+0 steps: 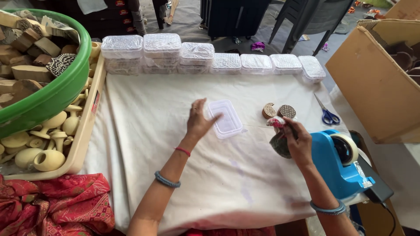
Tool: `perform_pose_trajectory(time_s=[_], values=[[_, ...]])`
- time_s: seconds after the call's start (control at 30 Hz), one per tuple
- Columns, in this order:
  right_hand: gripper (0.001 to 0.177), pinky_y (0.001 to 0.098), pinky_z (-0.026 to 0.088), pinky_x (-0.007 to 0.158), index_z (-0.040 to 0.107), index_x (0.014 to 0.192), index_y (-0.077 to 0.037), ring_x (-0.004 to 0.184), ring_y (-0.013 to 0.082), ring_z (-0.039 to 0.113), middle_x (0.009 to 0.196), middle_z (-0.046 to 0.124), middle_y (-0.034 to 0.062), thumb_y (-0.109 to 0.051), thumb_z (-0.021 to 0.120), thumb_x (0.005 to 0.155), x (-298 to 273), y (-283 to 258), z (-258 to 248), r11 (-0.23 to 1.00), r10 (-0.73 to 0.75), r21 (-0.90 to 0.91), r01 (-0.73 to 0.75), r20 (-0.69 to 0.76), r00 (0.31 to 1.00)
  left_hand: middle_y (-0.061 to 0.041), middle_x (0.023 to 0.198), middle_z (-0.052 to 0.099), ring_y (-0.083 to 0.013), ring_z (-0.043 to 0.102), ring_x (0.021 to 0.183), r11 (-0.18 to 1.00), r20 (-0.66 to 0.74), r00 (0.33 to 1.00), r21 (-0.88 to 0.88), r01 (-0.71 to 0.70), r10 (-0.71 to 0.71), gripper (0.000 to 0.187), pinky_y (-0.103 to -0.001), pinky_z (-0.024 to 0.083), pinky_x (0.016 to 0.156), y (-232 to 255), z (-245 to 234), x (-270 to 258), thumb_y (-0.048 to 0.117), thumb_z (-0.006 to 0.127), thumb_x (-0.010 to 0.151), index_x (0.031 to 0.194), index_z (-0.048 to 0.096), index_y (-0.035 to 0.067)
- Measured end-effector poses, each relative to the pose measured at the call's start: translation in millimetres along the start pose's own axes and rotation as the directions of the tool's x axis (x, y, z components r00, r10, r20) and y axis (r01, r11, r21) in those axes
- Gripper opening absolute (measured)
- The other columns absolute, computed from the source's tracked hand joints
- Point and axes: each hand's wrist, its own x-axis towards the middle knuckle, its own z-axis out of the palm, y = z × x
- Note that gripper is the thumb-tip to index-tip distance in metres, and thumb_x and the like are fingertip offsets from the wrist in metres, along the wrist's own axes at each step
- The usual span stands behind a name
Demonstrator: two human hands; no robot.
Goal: The person wipes a small transparent plastic container with a patterned cloth, then places two small round decorative items inside. The person closes the container and wraps it with bubble wrap, securing it with tape.
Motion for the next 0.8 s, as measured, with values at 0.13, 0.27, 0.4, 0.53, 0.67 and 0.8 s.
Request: perform_pose_trajectory(time_s=[0.13,0.27,0.4,0.53,0.67,0.8], values=[[0.024,0.0262,0.054,0.088,0.066,0.13,-0.004,0.099,0.011,0.066,0.112,0.071,0.0058,-0.009,0.06,0.107,38,8,33,0.924,0.082,0.376,-0.071,-0.013,0.997,-0.023,0.162,0.026,-0.0402,0.028,0.15,0.944,0.201,0.933,0.084,-0.319,0.298,0.133,-0.047,0.032,0.121,23,-14,-18,0.074,0.086,0.065,0.16,0.02,0.006],[0.017,0.0242,0.056,0.083,0.064,0.123,-0.005,0.095,0.0095,0.065,0.111,0.069,0.0046,-0.01,0.058,0.108,84,-19,85,0.689,0.087,0.724,-0.014,-0.064,0.994,-0.021,0.17,0.009,-0.0384,0.014,0.156,0.973,0.421,0.888,0.049,-0.224,0.183,0.159,-0.045,0.022,0.126,28,-8,-19,0.078,0.087,0.05,0.164,-0.008,0.021],[0.015,0.0287,0.053,0.079,0.066,0.121,-0.006,0.093,0.0156,0.063,0.107,0.068,0.008,-0.013,0.062,0.109,108,-13,157,0.721,0.094,0.692,-0.027,-0.06,0.994,-0.025,0.171,0.006,-0.04,0.018,0.156,0.985,0.392,0.907,0.003,-0.171,0.156,0.16,-0.044,0.027,0.125,27,-12,-24,0.077,0.086,0.051,0.165,-0.01,0.019],[0.024,0.0408,0.051,0.099,0.068,0.118,-0.007,0.114,0.0293,0.063,0.121,0.066,0.013,-0.015,0.07,0.096,100,-13,184,0.929,-0.359,0.138,0.344,0.106,0.927,-0.023,0.171,0.011,-0.0392,0.019,0.157,0.987,0.409,0.903,0.037,-0.157,0.128,0.155,-0.045,0.024,0.125,31,-14,-22,0.074,0.088,0.06,0.164,-0.01,0.015],[0.035,0.0482,0.042,0.101,0.069,0.125,-0.01,0.126,0.0373,0.054,0.136,0.06,0.0158,-0.025,0.071,0.093,69,-37,157,0.853,-0.395,-0.157,0.497,0.427,0.813,-0.019,0.169,0.015,-0.0364,0.021,0.155,0.991,0.494,0.869,0.103,-0.083,0.021,0.152,-0.042,0.022,0.126,28,-11,-21,0.06,0.091,0.06,0.164,-0.009,0.015],[0.039,0.0469,0.044,0.102,0.067,0.13,-0.007,0.122,0.0355,0.056,0.141,0.059,0.0156,-0.023,0.068,0.094,34,-54,127,0.839,-0.373,-0.149,0.523,0.543,0.753,-0.019,0.182,0.013,-0.0313,0.023,0.164,0.886,0.292,0.921,0.31,-0.345,0.257,0.144,-0.036,0.023,0.132,-12,26,-25,0.027,0.085,0.07,0.18,-0.007,0.012]])
